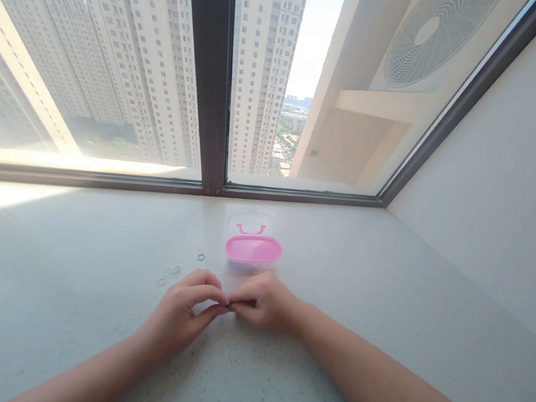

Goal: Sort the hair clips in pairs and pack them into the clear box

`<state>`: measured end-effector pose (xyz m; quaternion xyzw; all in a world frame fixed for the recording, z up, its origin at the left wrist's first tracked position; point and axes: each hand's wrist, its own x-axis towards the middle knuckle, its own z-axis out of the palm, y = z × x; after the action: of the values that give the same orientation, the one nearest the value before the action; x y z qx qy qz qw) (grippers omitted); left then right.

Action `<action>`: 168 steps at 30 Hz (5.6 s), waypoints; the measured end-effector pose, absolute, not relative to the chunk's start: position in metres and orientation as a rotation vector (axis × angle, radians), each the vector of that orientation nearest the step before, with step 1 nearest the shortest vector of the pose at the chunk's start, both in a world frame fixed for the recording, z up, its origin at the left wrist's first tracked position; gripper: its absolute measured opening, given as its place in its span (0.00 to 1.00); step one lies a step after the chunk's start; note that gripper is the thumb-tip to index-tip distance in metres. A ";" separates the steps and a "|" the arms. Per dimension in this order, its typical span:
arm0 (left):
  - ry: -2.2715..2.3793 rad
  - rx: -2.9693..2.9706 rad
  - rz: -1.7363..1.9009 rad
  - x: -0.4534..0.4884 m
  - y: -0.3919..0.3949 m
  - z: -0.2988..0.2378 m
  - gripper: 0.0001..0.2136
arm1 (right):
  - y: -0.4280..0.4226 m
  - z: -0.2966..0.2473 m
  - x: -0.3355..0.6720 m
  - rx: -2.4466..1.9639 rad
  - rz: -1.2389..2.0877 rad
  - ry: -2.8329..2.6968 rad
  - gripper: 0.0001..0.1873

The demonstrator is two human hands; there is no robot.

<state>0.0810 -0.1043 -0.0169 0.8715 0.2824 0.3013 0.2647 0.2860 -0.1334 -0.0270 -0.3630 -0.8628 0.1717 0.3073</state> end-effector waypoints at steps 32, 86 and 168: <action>1.124 2.789 0.471 0.060 -0.062 -0.024 0.21 | -0.127 -0.032 0.302 -1.085 0.816 -2.099 0.10; 1.059 2.327 0.817 0.061 -0.064 -0.016 0.06 | -0.127 -0.030 0.301 -1.188 0.866 -2.062 0.09; 0.703 2.048 0.314 0.067 -0.069 -0.004 0.09 | -0.130 -0.025 0.301 -1.233 1.055 -1.941 0.17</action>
<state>0.0668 -0.0694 -0.0039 0.8316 0.2854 0.1276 0.4591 0.3008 -0.1299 -0.0247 -0.4646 -0.7316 0.3978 0.3011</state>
